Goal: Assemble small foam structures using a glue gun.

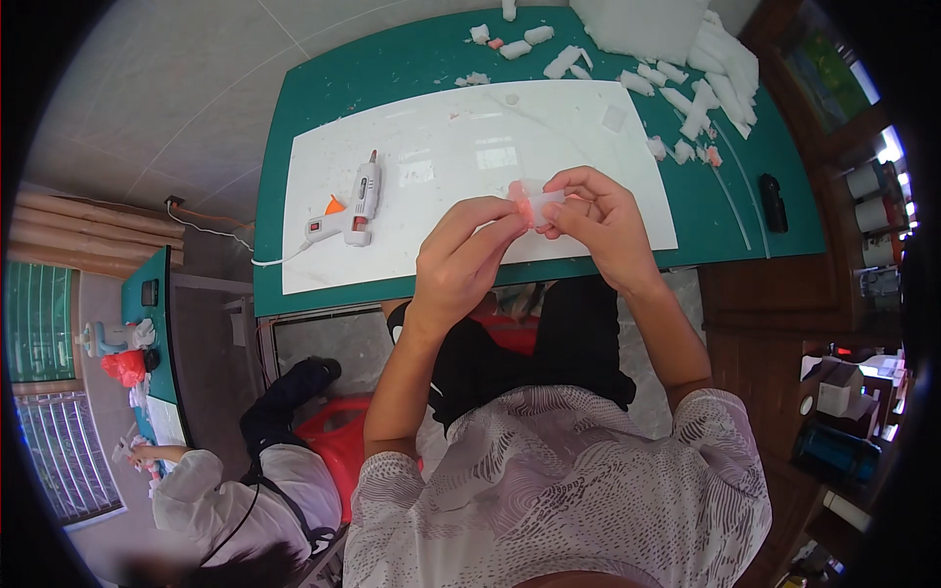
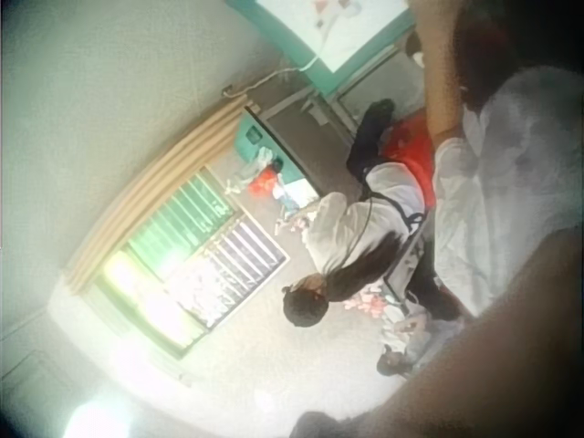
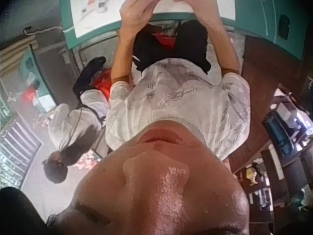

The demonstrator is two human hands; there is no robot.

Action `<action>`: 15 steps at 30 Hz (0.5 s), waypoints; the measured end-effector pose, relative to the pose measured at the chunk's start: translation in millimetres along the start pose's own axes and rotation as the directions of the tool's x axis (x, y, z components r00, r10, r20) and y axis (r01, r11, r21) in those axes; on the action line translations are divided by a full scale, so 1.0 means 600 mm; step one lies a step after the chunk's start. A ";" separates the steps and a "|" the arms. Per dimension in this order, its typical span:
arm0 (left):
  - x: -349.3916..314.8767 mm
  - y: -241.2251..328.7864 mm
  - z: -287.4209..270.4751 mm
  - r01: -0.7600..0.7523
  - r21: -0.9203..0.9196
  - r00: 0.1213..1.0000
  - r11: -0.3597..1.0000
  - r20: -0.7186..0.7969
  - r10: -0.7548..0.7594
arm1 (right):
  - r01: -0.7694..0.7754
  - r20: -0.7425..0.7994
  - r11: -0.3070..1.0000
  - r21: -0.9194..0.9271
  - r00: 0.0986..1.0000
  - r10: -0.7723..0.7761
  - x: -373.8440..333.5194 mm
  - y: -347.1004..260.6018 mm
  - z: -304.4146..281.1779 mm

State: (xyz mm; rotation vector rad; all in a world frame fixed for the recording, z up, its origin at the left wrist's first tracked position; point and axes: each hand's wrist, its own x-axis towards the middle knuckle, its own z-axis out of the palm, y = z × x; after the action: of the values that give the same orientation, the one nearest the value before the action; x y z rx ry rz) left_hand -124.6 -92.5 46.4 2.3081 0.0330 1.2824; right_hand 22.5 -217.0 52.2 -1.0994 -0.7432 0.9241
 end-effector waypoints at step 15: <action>0.000 0.001 -0.001 -0.037 0.039 0.999 0.999 0.019 0.036 | 0.023 0.006 1.000 0.002 1.000 -0.023 -0.002 0.004 0.001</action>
State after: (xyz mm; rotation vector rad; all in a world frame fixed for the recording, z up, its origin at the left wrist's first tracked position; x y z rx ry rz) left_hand -125.1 -93.1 46.8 2.3634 0.0102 1.2898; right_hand 20.9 -217.5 49.7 -1.0850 -0.7580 0.9088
